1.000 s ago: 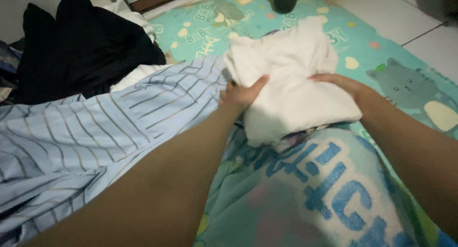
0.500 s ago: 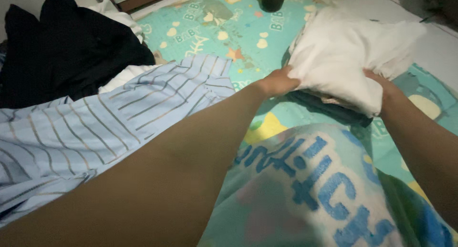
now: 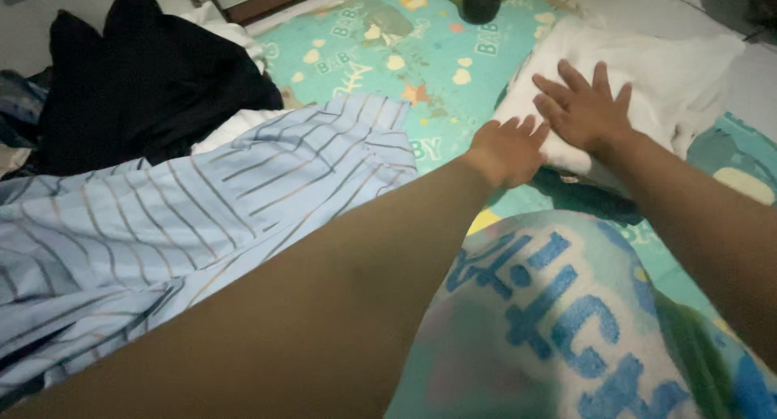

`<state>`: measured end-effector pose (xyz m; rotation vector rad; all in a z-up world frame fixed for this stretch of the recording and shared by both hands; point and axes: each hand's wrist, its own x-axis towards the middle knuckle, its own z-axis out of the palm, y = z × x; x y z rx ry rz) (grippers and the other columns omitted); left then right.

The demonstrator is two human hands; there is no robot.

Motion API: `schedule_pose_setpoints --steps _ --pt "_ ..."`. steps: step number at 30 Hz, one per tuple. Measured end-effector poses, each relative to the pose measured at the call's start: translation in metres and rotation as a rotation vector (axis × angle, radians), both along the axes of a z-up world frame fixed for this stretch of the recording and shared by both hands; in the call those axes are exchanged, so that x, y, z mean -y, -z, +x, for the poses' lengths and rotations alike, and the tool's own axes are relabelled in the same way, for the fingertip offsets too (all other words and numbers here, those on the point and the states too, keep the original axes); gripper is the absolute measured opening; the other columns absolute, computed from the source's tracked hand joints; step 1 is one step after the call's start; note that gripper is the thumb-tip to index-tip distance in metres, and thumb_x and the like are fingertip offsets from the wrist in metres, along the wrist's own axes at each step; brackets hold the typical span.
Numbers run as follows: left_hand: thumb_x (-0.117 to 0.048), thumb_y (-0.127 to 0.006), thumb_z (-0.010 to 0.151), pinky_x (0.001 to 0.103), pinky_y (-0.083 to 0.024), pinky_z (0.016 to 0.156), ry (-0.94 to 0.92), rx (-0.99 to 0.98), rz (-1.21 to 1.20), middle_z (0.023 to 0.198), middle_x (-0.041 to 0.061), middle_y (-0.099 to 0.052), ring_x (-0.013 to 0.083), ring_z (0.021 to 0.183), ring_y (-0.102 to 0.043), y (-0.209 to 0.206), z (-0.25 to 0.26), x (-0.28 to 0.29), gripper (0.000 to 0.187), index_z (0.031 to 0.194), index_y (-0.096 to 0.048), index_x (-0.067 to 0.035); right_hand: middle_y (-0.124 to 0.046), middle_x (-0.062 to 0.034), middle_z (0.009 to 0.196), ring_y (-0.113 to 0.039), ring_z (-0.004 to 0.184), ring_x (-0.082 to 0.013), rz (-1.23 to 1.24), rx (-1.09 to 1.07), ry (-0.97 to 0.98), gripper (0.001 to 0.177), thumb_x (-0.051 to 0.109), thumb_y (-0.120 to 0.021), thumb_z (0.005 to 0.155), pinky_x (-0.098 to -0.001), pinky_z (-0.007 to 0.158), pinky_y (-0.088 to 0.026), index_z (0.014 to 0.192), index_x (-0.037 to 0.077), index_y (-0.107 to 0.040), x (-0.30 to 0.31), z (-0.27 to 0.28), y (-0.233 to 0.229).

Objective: The person folds several pieces of clothing on a patterned floor mat, including a white shirt, a black shirt, and a striped shirt. They smooth and align each item before folding it into a compact shape and placing it aside.

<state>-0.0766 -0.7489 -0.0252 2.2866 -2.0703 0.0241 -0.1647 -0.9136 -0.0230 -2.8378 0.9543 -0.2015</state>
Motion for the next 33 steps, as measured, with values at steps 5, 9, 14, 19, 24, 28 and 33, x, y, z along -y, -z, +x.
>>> schedule_pose_setpoints --steps 5,9,14,19,24,28,33 --pt "-0.053 -0.034 0.104 0.046 -0.041 0.112 -0.16 -0.122 0.184 0.161 0.015 -0.039 0.0276 0.143 -0.047 0.012 0.006 0.044 0.071 0.16 -0.027 -0.009 -0.006 0.0003 0.172 0.003 0.154 -0.0443 -0.018 -0.02 0.043 0.064 0.068 -0.029 0.095 -0.0775 0.114 0.004 0.156 0.049 -0.027 0.053 0.009 0.007" --pt "-0.051 -0.032 0.106 0.045 -0.038 0.113 -0.164 -0.148 0.203 0.165 0.022 -0.026 0.0332 0.145 -0.04 0.027 0.015 0.062 0.072 0.16 -0.021 -0.005 -0.004 -0.0045 0.172 0.006 0.156 -0.044 0.025 0.021 0.175 0.071 0.073 -0.03 0.092 -0.0806 0.112 0.008 0.158 0.048 -0.023 0.068 0.013 0.009" --pt "-0.05 -0.039 0.1 0.045 -0.037 0.114 -0.217 -0.197 0.183 0.166 0.018 -0.022 0.0311 0.149 -0.034 0.037 0.012 0.059 0.076 0.16 -0.019 -0.008 0.004 -0.0171 0.171 0.01 0.156 -0.0437 0.071 0.047 0.287 0.083 0.079 -0.032 0.089 -0.0823 0.11 0.009 0.162 0.042 -0.015 0.065 0.013 0.013" --pt "-0.043 -0.042 0.101 0.05 -0.033 0.115 -0.099 -0.226 0.182 0.164 0.015 -0.029 0.0296 0.15 -0.033 0.028 0.035 0.008 0.071 0.16 -0.023 -0.008 0.009 -0.0228 0.169 0.016 0.157 -0.0399 0.116 -0.001 0.337 0.091 0.078 -0.03 0.089 -0.0784 0.114 0.006 0.163 0.034 -0.002 0.069 0.013 0.018" --pt "-0.034 -0.053 0.096 0.051 -0.026 0.12 -0.242 -0.285 -0.143 0.161 0.018 -0.036 0.034 0.15 -0.032 0.036 0.088 -0.147 0.065 0.155 -0.036 -0.011 0.013 -0.0247 0.169 0.013 0.156 -0.0434 0.283 -0.148 0.355 0.094 0.072 -0.035 0.091 -0.0727 0.118 0.0 0.164 0.025 0.003 0.074 0.012 0.031" --pt "-0.031 -0.058 0.091 0.057 -0.035 0.111 -0.615 -0.152 -0.305 0.149 0.024 -0.048 0.0405 0.142 -0.043 0.038 0.111 -0.343 0.058 0.142 -0.05 -0.005 -0.025 -0.0335 0.158 -0.018 0.147 -0.0515 0.301 -0.308 0.249 0.094 0.062 -0.046 0.097 -0.0624 0.116 -0.018 0.164 0.008 -0.01 0.051 0.043 0.026" --pt "-0.03 -0.061 0.083 0.055 -0.041 0.107 -1.274 -0.115 -0.192 0.137 0.021 -0.056 0.0428 0.126 -0.052 0.037 0.097 -0.53 0.057 0.135 -0.058 -0.007 -0.058 -0.0254 0.139 -0.062 0.117 -0.04 0.583 -0.075 0.018 0.085 0.039 -0.072 0.087 -0.0506 0.095 -0.052 0.157 0.006 -0.036 -0.077 0.126 0.053"
